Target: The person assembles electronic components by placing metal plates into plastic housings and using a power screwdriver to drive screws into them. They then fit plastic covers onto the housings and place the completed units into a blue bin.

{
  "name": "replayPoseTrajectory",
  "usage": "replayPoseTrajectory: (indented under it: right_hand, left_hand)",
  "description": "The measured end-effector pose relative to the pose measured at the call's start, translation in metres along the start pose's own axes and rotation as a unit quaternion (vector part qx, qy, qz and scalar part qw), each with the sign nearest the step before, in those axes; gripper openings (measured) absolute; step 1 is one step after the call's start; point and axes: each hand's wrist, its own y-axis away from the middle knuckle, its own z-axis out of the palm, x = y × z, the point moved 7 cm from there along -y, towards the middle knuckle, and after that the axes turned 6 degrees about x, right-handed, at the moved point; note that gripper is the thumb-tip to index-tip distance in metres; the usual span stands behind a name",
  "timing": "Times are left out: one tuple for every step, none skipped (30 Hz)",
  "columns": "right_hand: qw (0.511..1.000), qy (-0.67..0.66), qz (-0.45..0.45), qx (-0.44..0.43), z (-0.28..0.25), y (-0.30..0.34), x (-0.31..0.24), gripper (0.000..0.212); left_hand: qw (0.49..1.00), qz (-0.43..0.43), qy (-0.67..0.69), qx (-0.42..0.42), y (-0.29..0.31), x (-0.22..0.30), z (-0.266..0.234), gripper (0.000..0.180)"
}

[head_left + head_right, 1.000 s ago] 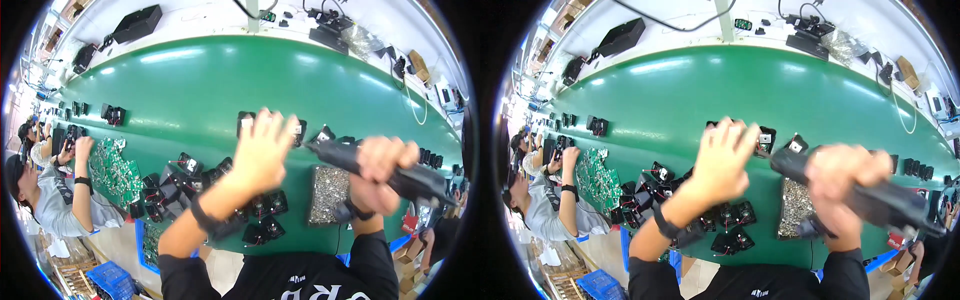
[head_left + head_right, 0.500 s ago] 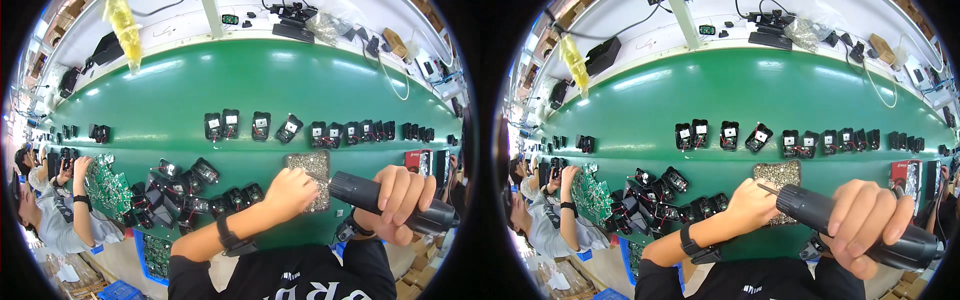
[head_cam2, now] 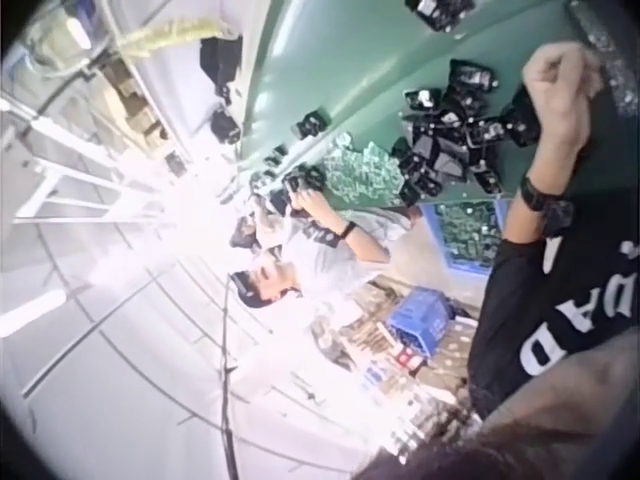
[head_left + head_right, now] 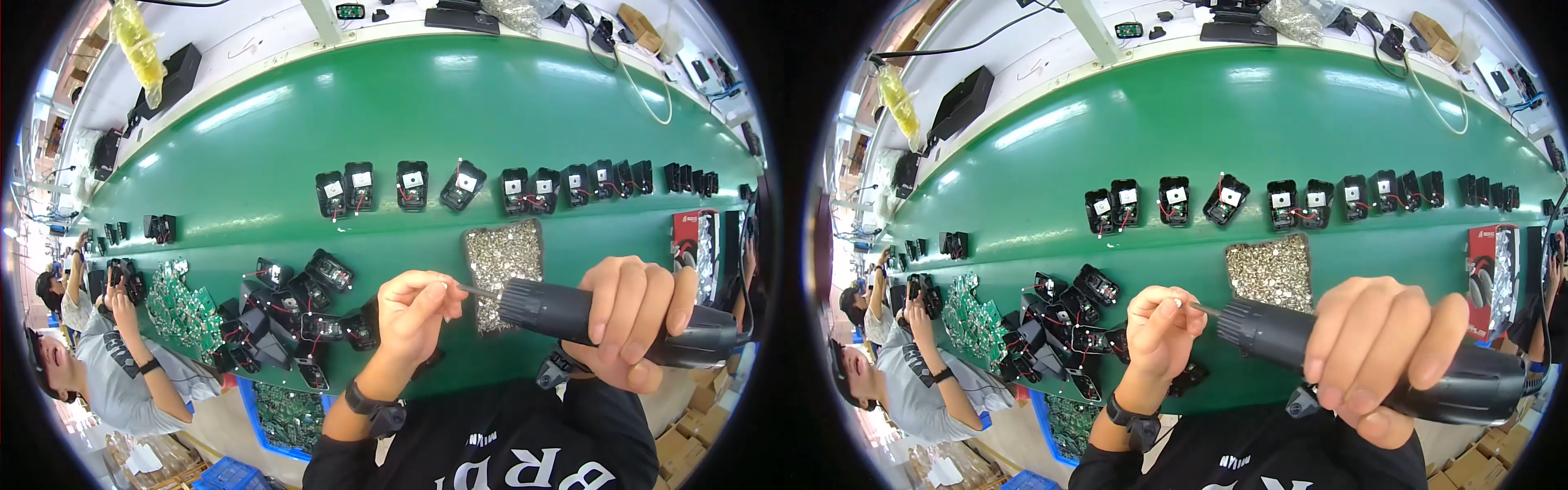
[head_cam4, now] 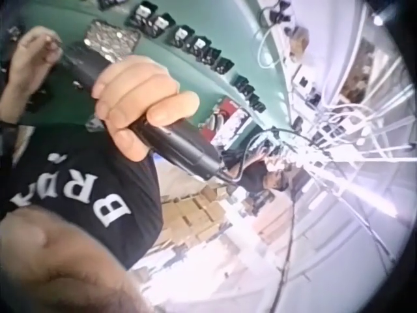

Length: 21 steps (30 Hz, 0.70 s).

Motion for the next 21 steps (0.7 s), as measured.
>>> replayPoseTrajectory:
  right_hand:
    - [1.0,-0.005,0.007,-0.009,0.001,0.0,0.003,0.04]
    - [1.0,-0.007,0.009,-0.008,0.001,0.0,0.005,0.04]
    - [1.0,-0.008,0.018,-0.019,0.002,0.0,0.007,0.04]
    - [0.999,-0.01,0.027,-0.029,0.004,0.0,0.009,0.039]
    - [0.999,-0.01,0.028,-0.028,0.004,0.001,0.01,0.039]
    - [0.999,-0.014,0.026,-0.027,0.005,0.001,0.01,0.039]
    - [0.999,-0.018,0.023,-0.025,0.005,0.001,0.009,0.039]
    - [0.999,-0.016,0.023,-0.025,0.005,0.0,0.008,0.039]
    - [0.999,-0.012,0.032,-0.036,0.006,0.0,0.009,0.039]
    - [0.998,-0.008,0.042,-0.048,0.007,0.0,0.01,0.039]
    - [0.998,-0.007,0.043,-0.048,0.006,-0.001,0.01,0.039]
    - [0.997,-0.009,0.05,-0.054,0.006,-0.002,0.011,0.039]
    - [0.996,-0.01,0.057,-0.06,0.006,-0.002,0.011,0.04]
    - [0.996,-0.009,0.059,-0.061,0.005,-0.004,0.01,0.04]
    - [0.996,-0.014,0.071,-0.056,0.004,-0.004,0.011,0.04]
    - [0.995,-0.018,0.082,-0.05,0.002,-0.005,0.012,0.04]
    - [0.995,-0.018,0.084,-0.05,0.002,-0.006,0.014,0.04]
    - [0.995,-0.015,0.088,-0.054,0.002,-0.008,0.016,0.04]
    - [0.994,-0.013,0.092,-0.057,0.002,-0.008,0.018,0.041]
    - [0.994,-0.012,0.094,-0.055,0.002,-0.008,0.018,0.041]
    - [0.996,-0.005,0.075,-0.054,0.003,-0.006,0.017,0.041]
  left_hand:
    - [1.0,-0.012,0.005,-0.016,0.001,-0.002,-0.002,0.01]
    - [1.0,-0.012,0.004,-0.014,0.001,-0.001,-0.003,0.01]
    - [0.999,-0.02,0.019,-0.023,0.003,-0.001,-0.003,0.01]
    - [0.998,-0.029,0.035,-0.031,0.004,-0.002,-0.003,0.01]
    - [0.998,-0.03,0.035,-0.03,0.005,-0.001,-0.004,0.01]
    - [0.998,-0.035,0.032,-0.03,0.004,-0.001,-0.003,0.01]
    - [0.998,-0.04,0.029,-0.031,0.004,-0.002,-0.002,0.01]
    - [0.998,-0.042,0.031,-0.032,0.003,-0.001,0.0,0.01]
    - [0.998,-0.052,0.023,-0.02,0.004,-0.001,0.0,0.011]
    - [0.998,-0.061,0.016,-0.008,0.005,-0.002,0.0,0.012]
    - [0.998,-0.062,0.017,-0.007,0.005,-0.002,-0.001,0.012]
    - [0.998,-0.067,0.006,-0.016,0.004,-0.003,0.0,0.014]
    - [0.997,-0.071,-0.005,-0.025,0.003,-0.003,0.0,0.016]
    - [0.997,-0.072,-0.002,-0.024,0.001,-0.003,-0.001,0.016]
    - [0.996,-0.063,-0.031,-0.053,-0.002,-0.002,0.001,0.017]
    - [0.993,-0.055,-0.06,-0.083,-0.004,0.0,0.004,0.018]
    - [0.993,-0.056,-0.059,-0.081,-0.007,0.003,0.005,0.018]
    - [0.989,-0.071,-0.089,-0.095,-0.006,0.006,0.011,0.016]
    - [0.983,-0.086,-0.119,-0.108,-0.005,0.006,0.015,0.015]
    - [0.983,-0.088,-0.118,-0.107,-0.005,0.005,0.016,0.015]
    - [0.991,-0.099,-0.071,-0.05,-0.007,0.003,0.009,0.018]
